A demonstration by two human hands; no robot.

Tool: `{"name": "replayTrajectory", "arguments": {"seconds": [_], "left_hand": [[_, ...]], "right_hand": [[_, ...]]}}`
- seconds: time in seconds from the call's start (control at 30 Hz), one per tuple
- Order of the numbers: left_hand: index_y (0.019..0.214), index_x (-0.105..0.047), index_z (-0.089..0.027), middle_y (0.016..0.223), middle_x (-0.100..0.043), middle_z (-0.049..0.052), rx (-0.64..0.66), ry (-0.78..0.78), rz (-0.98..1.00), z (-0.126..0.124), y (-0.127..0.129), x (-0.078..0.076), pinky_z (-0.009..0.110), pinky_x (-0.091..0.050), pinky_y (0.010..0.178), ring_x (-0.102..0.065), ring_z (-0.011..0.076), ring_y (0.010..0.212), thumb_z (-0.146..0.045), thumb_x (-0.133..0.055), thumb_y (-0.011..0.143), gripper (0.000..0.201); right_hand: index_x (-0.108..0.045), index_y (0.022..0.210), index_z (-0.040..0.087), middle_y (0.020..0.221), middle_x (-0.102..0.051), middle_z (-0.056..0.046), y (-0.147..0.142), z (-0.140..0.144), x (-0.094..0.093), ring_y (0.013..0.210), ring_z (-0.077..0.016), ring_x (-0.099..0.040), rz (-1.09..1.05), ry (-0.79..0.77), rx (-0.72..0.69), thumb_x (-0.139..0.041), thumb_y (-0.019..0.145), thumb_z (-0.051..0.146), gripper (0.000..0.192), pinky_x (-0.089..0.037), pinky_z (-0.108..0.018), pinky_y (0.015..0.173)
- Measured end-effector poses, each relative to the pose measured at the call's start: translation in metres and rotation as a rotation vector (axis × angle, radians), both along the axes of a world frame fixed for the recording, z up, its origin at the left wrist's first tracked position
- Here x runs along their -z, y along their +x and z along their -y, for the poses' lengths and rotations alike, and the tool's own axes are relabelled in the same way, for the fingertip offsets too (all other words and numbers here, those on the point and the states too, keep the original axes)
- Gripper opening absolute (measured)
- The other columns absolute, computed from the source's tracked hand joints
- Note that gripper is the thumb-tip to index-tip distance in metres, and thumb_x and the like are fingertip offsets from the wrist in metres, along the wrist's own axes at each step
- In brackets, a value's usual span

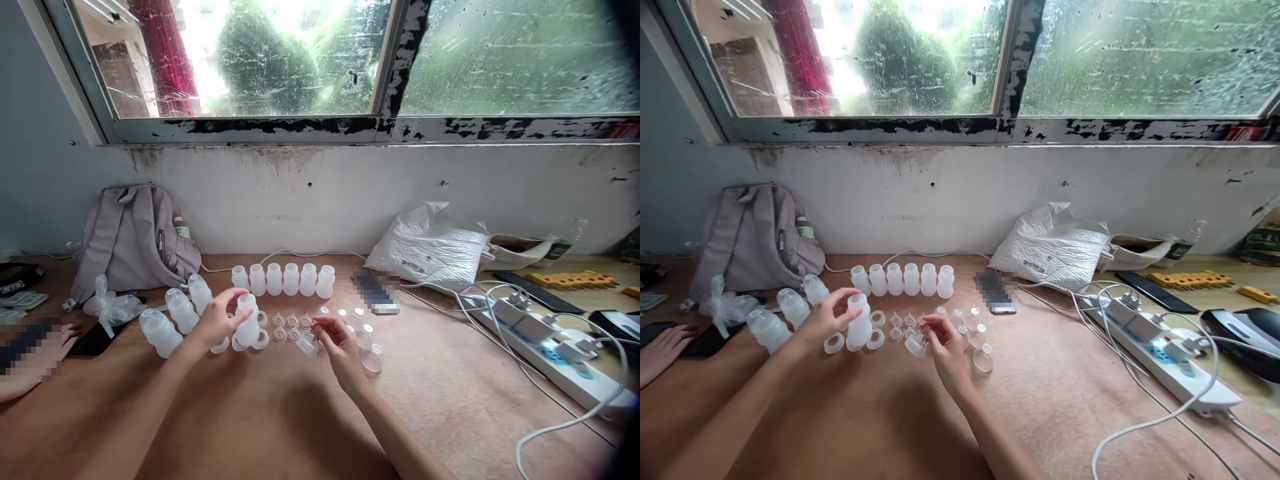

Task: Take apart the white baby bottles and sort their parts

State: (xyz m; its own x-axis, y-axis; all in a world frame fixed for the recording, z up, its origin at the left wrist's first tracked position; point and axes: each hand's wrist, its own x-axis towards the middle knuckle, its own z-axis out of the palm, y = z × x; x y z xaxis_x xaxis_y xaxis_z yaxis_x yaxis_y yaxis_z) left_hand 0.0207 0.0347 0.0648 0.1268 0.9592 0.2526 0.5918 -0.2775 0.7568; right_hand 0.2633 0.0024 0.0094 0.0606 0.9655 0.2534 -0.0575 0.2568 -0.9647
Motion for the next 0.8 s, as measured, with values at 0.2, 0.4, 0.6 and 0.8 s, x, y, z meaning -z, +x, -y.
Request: {"name": "replayTrajectory", "arguments": {"seconds": [0.2, 0.4, 0.6, 0.8], "left_hand": [[0.102, -0.053, -0.018, 0.100, -0.061, 0.007, -0.200, 0.140, -0.521, -0.044, -0.037, -0.033, 0.031, -0.042, 0.079, -0.055, 0.0223, 0.091, -0.037, -0.052, 0.069, 0.039], [0.109, -0.052, -0.014, 0.111, -0.056, 0.013, -0.204, -0.059, -0.784, -0.077, -0.042, -0.040, 0.030, -0.040, 0.081, -0.052, 0.0262, 0.102, -0.030, -0.047, 0.071, 0.042], [0.088, -0.060, -0.009, 0.099, -0.058, 0.020, -0.265, -0.173, -0.861, -0.093, -0.035, -0.030, 0.032, -0.043, 0.068, -0.057, 0.0306, 0.090, -0.014, -0.049, 0.064, 0.027], [0.086, -0.059, -0.008, 0.099, -0.056, 0.021, -0.284, -0.258, -0.904, -0.101, -0.029, -0.019, 0.032, -0.044, 0.061, -0.058, 0.0298, 0.084, -0.009, -0.046, 0.065, 0.025]], "right_hand": [[-0.056, 0.090, 0.020, 0.078, -0.060, -0.004, -0.004, 0.002, 0.007, 0.072, -0.0169, -0.056, 0.169, 0.041, -0.069, -0.053, 0.078, 0.035, 0.020, -0.045, -0.028, 0.062], [-0.055, 0.088, 0.021, 0.071, -0.058, -0.002, -0.011, 0.004, 0.018, 0.061, -0.0146, -0.053, 0.431, 0.155, -0.181, -0.048, 0.080, 0.027, 0.012, -0.043, -0.027, 0.056], [-0.054, 0.084, 0.020, 0.074, -0.055, -0.002, -0.014, 0.011, 0.018, 0.062, -0.0135, -0.050, 0.639, 0.281, -0.210, -0.047, 0.079, 0.019, 0.009, -0.041, -0.025, 0.056], [-0.050, 0.086, 0.021, 0.085, -0.053, -0.003, -0.012, 0.015, 0.022, 0.067, -0.0137, -0.050, 0.882, 0.229, -0.231, -0.052, 0.076, 0.027, 0.012, -0.039, -0.025, 0.059]]}}
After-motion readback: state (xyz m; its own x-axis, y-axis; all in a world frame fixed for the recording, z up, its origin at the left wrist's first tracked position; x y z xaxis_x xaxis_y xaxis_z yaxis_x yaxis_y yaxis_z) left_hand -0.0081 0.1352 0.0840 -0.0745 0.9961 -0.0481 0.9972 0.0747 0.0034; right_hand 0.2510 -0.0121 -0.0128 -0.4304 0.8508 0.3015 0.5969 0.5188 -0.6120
